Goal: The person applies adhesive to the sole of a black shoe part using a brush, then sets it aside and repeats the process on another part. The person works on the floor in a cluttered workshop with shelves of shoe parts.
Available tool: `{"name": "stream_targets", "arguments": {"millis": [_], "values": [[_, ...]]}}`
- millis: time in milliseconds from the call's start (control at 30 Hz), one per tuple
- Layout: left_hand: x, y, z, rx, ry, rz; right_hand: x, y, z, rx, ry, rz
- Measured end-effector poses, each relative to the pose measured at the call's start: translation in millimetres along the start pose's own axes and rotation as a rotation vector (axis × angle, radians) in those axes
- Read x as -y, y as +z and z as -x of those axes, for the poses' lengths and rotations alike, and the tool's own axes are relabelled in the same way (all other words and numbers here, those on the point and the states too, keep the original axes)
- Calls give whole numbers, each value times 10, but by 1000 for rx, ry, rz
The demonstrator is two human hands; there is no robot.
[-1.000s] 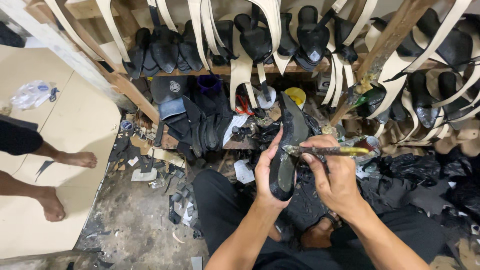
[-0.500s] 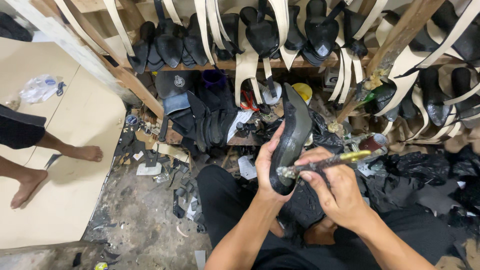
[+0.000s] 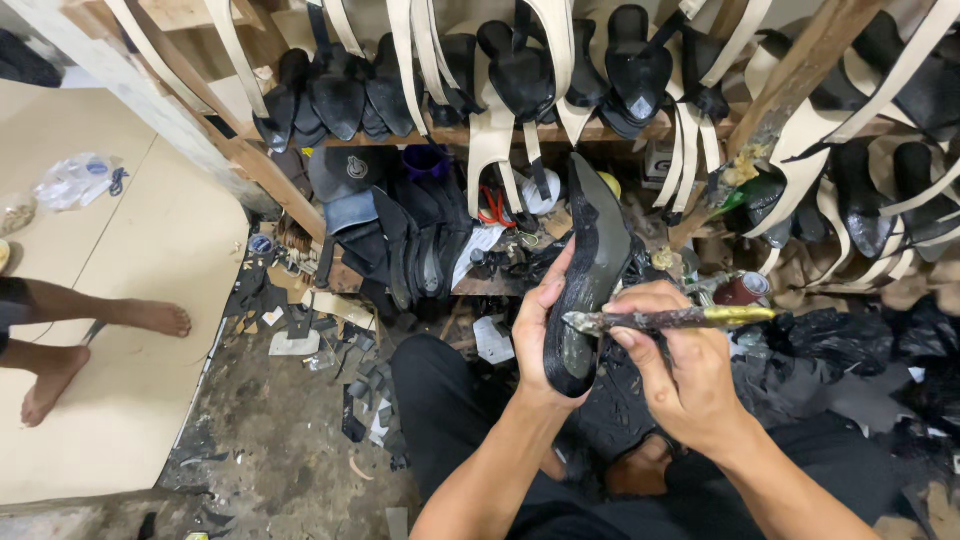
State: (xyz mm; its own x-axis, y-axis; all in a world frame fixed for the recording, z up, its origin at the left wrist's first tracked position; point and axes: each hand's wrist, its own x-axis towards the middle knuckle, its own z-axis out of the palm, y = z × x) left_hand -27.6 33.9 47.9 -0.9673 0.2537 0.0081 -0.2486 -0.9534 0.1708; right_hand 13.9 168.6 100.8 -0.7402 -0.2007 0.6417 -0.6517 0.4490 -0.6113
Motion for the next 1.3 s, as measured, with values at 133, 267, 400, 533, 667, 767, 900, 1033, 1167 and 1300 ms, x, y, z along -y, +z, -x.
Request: {"name": "stream_targets", "arguments": {"millis": [133,267,400,533,667,767,900,1033,1167,1300], "values": [[-4,-32,-5,103,32,-40,-8,21,55,24,10,-73],[6,-122,-18,122,26,-50,5,27,107,45,2,-111],[-20,-167,-26,100,-2,-31,46,-5,124,105,32,-117],[-35,-160,-33,272,-12,67,55,-85,65,133,85,-131],[39,-113,-23,86,-1,-2,16,-91,-45,-5,93,37],[64,-82,-16,83,17,-36,12,-70,-61,-13,53,37],[41,-83,-15,133,34,-51,18,-44,-11,21,62,-62],[25,-120,-28,104,20,-34,21,-33,47,57,10,-65],[27,-148,-32,144,-13,5,49,-31,84,89,10,-102],[9,-132,-16,74,-63,-7,84,-37,87,128,-12,-139]]}}
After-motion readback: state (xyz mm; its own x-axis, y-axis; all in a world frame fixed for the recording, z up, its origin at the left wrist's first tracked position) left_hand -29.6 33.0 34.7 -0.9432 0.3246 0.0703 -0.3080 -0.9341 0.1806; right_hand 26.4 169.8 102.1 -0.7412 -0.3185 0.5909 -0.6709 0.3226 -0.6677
